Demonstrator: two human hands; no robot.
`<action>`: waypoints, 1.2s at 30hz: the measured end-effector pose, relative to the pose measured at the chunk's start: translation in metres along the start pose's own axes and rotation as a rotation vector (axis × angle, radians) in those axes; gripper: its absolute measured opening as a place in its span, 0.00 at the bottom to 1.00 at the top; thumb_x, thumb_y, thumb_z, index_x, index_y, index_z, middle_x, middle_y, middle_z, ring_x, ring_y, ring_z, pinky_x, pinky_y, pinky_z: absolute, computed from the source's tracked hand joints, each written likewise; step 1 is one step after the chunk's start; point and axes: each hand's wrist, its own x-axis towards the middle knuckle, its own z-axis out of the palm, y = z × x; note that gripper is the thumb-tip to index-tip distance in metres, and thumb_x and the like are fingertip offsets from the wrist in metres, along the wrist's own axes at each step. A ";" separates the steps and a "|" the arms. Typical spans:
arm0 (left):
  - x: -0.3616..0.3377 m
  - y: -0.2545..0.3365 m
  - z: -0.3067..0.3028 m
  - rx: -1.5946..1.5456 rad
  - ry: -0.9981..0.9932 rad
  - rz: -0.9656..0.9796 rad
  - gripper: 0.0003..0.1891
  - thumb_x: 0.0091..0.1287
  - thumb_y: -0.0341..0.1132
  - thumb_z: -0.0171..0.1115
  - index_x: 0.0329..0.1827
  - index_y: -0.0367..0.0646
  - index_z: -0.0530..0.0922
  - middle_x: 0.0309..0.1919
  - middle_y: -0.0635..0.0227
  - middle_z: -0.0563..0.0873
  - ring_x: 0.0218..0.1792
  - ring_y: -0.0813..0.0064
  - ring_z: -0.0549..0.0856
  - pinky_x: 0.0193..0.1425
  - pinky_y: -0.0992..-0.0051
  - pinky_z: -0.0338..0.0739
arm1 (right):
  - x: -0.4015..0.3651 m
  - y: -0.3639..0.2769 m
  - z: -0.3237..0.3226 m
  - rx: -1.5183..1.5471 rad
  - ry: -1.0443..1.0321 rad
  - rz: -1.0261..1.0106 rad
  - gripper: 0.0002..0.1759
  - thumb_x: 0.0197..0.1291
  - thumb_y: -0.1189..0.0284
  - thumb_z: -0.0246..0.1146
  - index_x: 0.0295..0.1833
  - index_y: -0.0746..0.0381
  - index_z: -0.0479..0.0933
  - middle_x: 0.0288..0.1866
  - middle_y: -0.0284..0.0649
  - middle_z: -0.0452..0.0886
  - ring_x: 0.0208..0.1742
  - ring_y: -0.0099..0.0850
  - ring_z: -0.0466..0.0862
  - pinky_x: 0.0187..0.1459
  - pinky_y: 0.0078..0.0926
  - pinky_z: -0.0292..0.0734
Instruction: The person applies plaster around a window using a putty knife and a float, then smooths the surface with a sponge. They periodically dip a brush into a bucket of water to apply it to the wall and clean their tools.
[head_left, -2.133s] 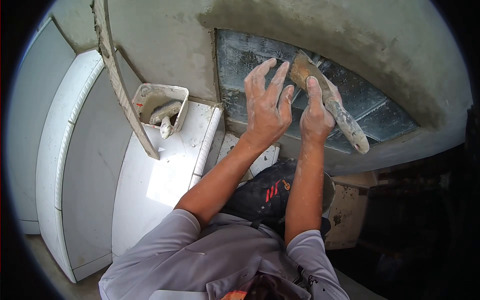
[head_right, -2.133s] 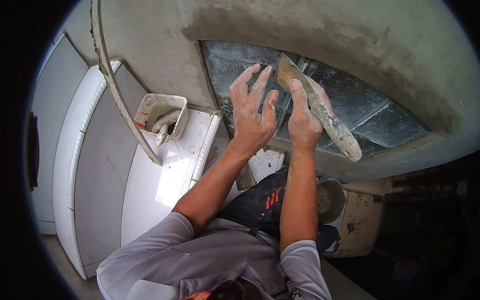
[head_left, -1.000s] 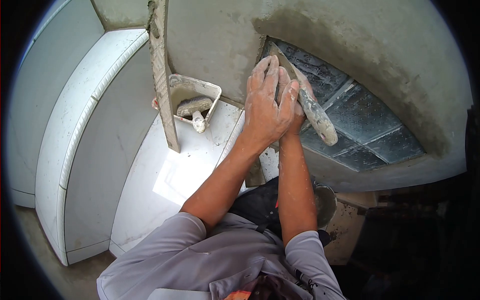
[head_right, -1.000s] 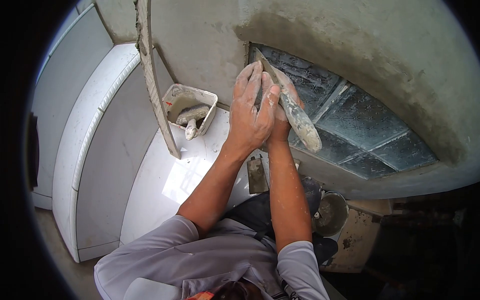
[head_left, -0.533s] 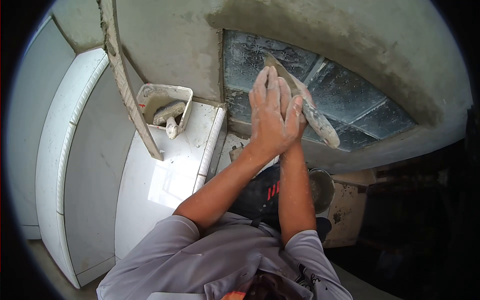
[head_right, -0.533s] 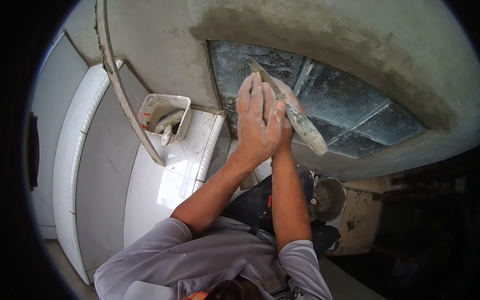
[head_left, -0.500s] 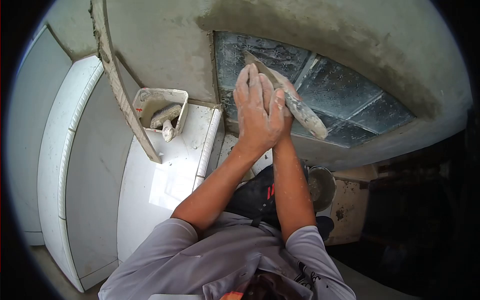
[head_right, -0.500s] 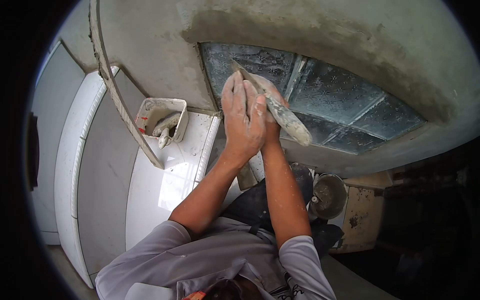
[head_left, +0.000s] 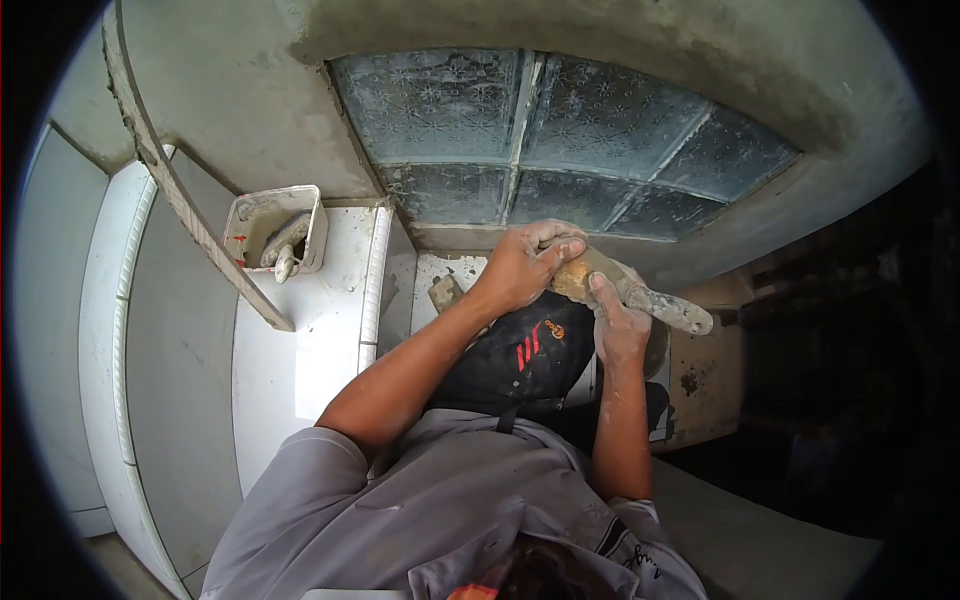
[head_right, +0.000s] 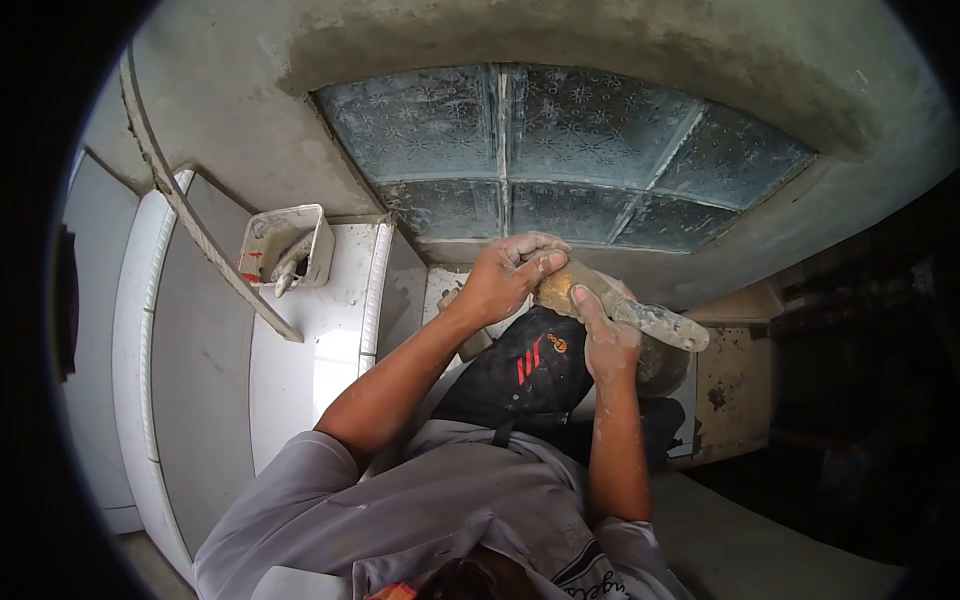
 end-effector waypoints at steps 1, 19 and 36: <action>-0.007 -0.006 0.000 0.027 -0.009 -0.044 0.16 0.75 0.43 0.65 0.51 0.36 0.85 0.40 0.71 0.88 0.44 0.82 0.82 0.52 0.75 0.78 | -0.007 0.008 -0.009 0.007 -0.019 0.039 0.25 0.68 0.74 0.66 0.68 0.69 0.71 0.56 0.47 0.81 0.57 0.35 0.83 0.62 0.33 0.80; -0.079 -0.024 -0.083 -0.022 0.595 -0.136 0.20 0.81 0.43 0.54 0.64 0.37 0.78 0.43 0.66 0.87 0.43 0.79 0.84 0.49 0.77 0.78 | -0.002 0.012 0.033 -0.725 -0.521 -0.035 0.21 0.62 0.73 0.69 0.61 0.68 0.81 0.46 0.43 0.87 0.48 0.32 0.85 0.55 0.28 0.76; -0.103 -0.064 -0.097 0.458 0.180 -0.178 0.14 0.72 0.36 0.63 0.53 0.36 0.82 0.42 0.45 0.87 0.47 0.46 0.86 0.53 0.60 0.78 | 0.055 0.111 0.130 -0.796 -0.548 -0.293 0.20 0.66 0.69 0.67 0.60 0.68 0.81 0.49 0.55 0.86 0.51 0.50 0.86 0.54 0.37 0.78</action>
